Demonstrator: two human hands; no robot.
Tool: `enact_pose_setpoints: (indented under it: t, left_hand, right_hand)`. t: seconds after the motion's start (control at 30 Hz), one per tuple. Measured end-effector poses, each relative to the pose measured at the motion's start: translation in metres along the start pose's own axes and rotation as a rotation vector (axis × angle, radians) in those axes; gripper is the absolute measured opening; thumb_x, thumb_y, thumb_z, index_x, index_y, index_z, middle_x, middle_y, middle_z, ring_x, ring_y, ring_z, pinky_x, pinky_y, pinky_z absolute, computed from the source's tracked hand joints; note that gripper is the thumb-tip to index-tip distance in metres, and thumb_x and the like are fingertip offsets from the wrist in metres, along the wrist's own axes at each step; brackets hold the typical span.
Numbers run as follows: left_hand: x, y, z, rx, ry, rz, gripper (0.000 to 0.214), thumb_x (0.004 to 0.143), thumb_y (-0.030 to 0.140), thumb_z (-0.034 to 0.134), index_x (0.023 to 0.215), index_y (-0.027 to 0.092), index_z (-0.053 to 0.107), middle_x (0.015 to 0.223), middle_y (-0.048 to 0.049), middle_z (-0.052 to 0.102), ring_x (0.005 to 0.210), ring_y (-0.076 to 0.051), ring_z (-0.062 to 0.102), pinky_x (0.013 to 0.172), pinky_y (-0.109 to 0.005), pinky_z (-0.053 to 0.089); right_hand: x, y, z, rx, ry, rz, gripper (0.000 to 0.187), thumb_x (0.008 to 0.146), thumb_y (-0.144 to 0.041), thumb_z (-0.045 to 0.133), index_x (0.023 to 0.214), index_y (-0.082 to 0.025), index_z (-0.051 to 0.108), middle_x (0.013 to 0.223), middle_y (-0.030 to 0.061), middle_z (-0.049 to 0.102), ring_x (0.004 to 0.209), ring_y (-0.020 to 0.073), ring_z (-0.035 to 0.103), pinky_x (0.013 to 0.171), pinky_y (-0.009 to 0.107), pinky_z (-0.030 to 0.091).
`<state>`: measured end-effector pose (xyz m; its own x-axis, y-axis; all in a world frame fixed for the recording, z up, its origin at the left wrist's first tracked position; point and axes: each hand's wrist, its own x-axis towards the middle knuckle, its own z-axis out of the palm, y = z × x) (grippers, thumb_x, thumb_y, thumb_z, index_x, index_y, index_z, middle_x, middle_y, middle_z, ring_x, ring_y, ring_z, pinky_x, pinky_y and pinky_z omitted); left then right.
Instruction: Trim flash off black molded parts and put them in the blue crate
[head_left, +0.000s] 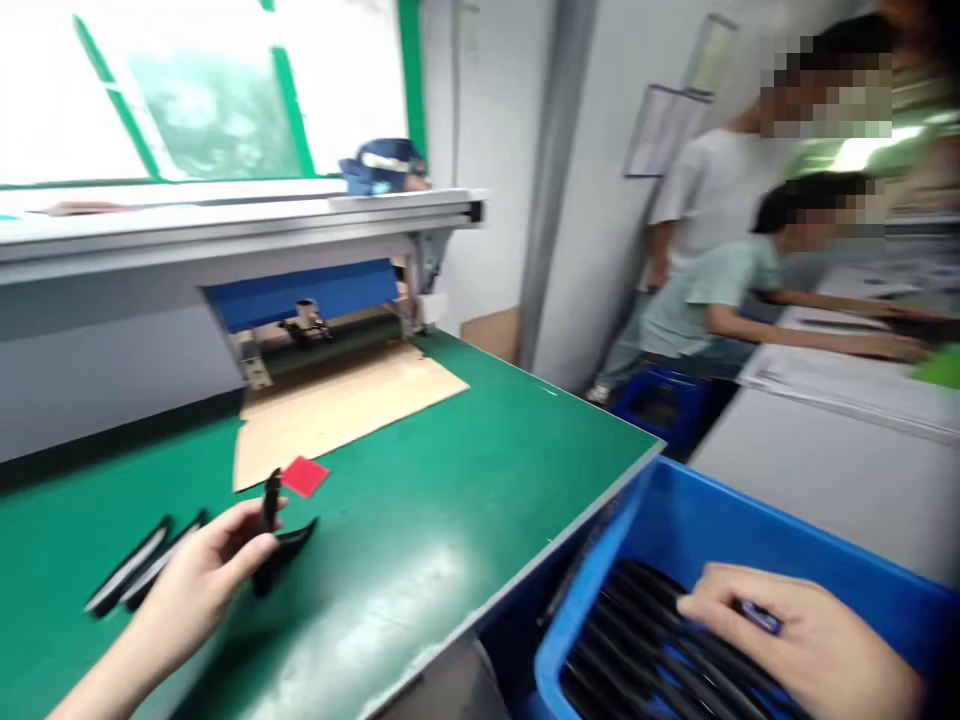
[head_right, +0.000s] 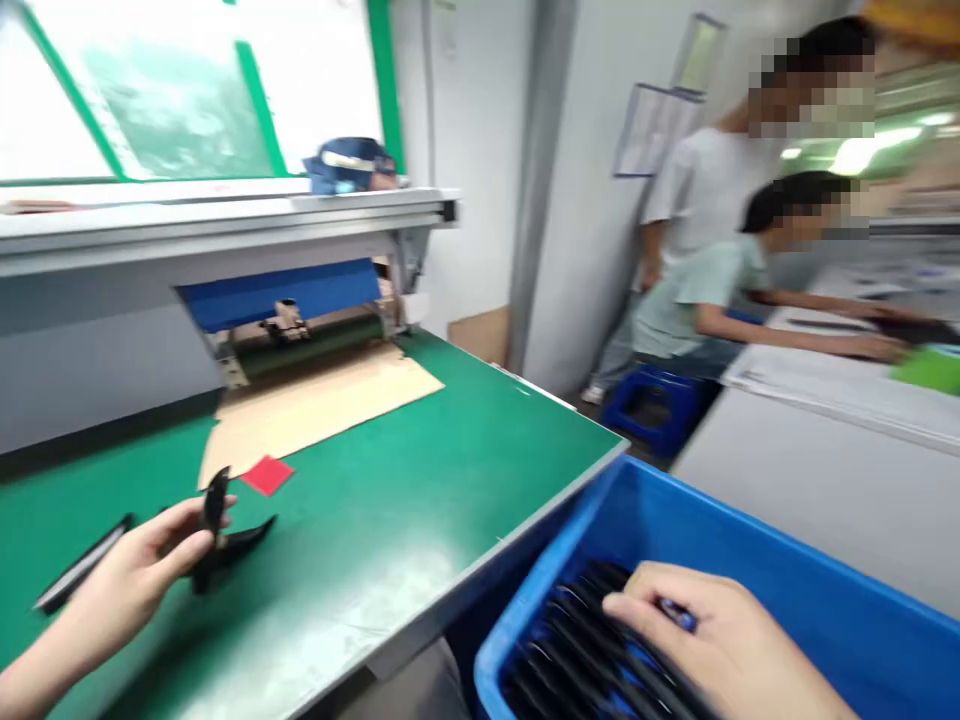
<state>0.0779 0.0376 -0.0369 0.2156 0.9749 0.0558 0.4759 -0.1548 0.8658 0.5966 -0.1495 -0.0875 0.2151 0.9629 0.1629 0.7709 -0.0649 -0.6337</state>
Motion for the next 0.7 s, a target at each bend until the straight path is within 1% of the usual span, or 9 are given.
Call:
enact_pose_setpoints:
  t: [0.03,0.07,0.1,0.17,0.27,0.33,0.4,0.5,0.7]
  left_hand:
    - [-0.003,-0.002,-0.005,-0.114,-0.039,-0.024,0.047,0.080,0.051,0.064,0.116,0.022,0.060,0.120,-0.0070,0.064,0.107,-0.030,0.060,0.092,-0.036,0.048]
    - [-0.006,-0.003,-0.010,-0.230,-0.051,-0.037,0.046,0.084,0.049,0.060,0.121,0.023,0.056,0.123,-0.0067,0.062,0.109,-0.028,0.059,0.094,-0.035,0.047]
    - [-0.009,-0.005,-0.014,-0.335,-0.044,-0.022,0.045,0.086,0.047,0.058,0.124,0.024,0.053,0.126,-0.0067,0.060,0.112,-0.027,0.058,0.096,-0.034,0.047]
    - [-0.016,-0.011,-0.024,-0.472,0.009,0.026,0.043,0.089,0.040,0.057,0.128,0.025,0.048,0.131,-0.0069,0.057,0.120,-0.025,0.052,0.100,-0.033,0.044]
    - [-0.026,-0.020,-0.038,-0.626,0.076,0.093,0.043,0.089,0.035,0.059,0.129,0.027,0.044,0.136,-0.0086,0.053,0.120,-0.026,0.052,0.098,-0.036,0.046]
    - [-0.030,-0.025,-0.046,-0.758,0.118,0.115,0.042,0.088,0.034,0.059,0.127,0.028,0.043,0.137,-0.0094,0.052,0.118,-0.028,0.054,0.096,-0.037,0.048]
    - [-0.031,-0.028,-0.050,-0.875,0.168,0.130,0.042,0.087,0.036,0.061,0.125,0.028,0.044,0.135,-0.0102,0.054,0.119,-0.029,0.054,0.098,-0.039,0.047]
    - [-0.031,-0.028,-0.051,-0.959,0.224,0.107,0.048,0.081,0.040,0.069,0.122,0.026,0.047,0.131,-0.0114,0.058,0.120,-0.031,0.054,0.100,-0.040,0.045]
    - [-0.034,-0.019,-0.045,-0.954,0.293,-0.010,0.055,0.067,0.043,0.081,0.113,0.024,0.058,0.120,-0.0111,0.065,0.116,-0.031,0.058,0.095,-0.034,0.049]
  right_hand:
    - [0.018,-0.039,0.012,0.042,-0.113,-0.106,0.045,0.089,-0.058,0.054,0.065,-0.020,0.060,0.067,0.0029,0.059,0.065,0.0204,0.057,0.063,0.026,0.047]
    - [0.033,-0.080,0.025,0.063,-0.189,-0.209,0.037,0.086,-0.057,0.059,0.078,-0.022,0.065,0.078,0.0032,0.063,0.074,0.0218,0.059,0.068,0.027,0.048]
    - [0.048,-0.121,0.040,0.063,-0.200,-0.294,0.036,0.083,-0.057,0.065,0.099,-0.024,0.066,0.097,0.0041,0.063,0.088,0.0243,0.058,0.078,0.029,0.048]
    - [0.077,-0.200,0.073,0.049,-0.261,-0.490,0.052,0.080,-0.056,0.071,0.123,-0.030,0.055,0.119,0.0041,0.056,0.105,0.0274,0.052,0.089,0.035,0.044]
    - [0.117,-0.292,0.130,0.008,-0.357,-0.755,0.054,0.081,-0.058,0.071,0.124,-0.033,0.050,0.112,0.0018,0.056,0.101,0.0259,0.050,0.091,0.041,0.040]
    - [0.140,-0.333,0.168,0.022,-0.341,-0.909,0.055,0.082,-0.069,0.061,0.119,-0.029,0.052,0.106,0.0025,0.056,0.096,0.0251,0.049,0.087,0.040,0.039]
    - [0.154,-0.355,0.198,0.065,-0.290,-1.006,0.060,0.086,-0.077,0.041,0.114,-0.025,0.055,0.101,0.0040,0.056,0.091,0.0246,0.048,0.081,0.037,0.037]
    - [0.159,-0.364,0.224,0.151,-0.231,-1.032,0.066,0.092,-0.075,0.020,0.106,-0.021,0.056,0.091,0.0050,0.054,0.082,0.0228,0.045,0.074,0.034,0.033]
    - [0.151,-0.354,0.227,0.184,-0.195,-0.996,0.076,0.091,-0.076,0.008,0.099,-0.019,0.058,0.081,0.0037,0.047,0.072,0.0203,0.040,0.067,0.031,0.026]
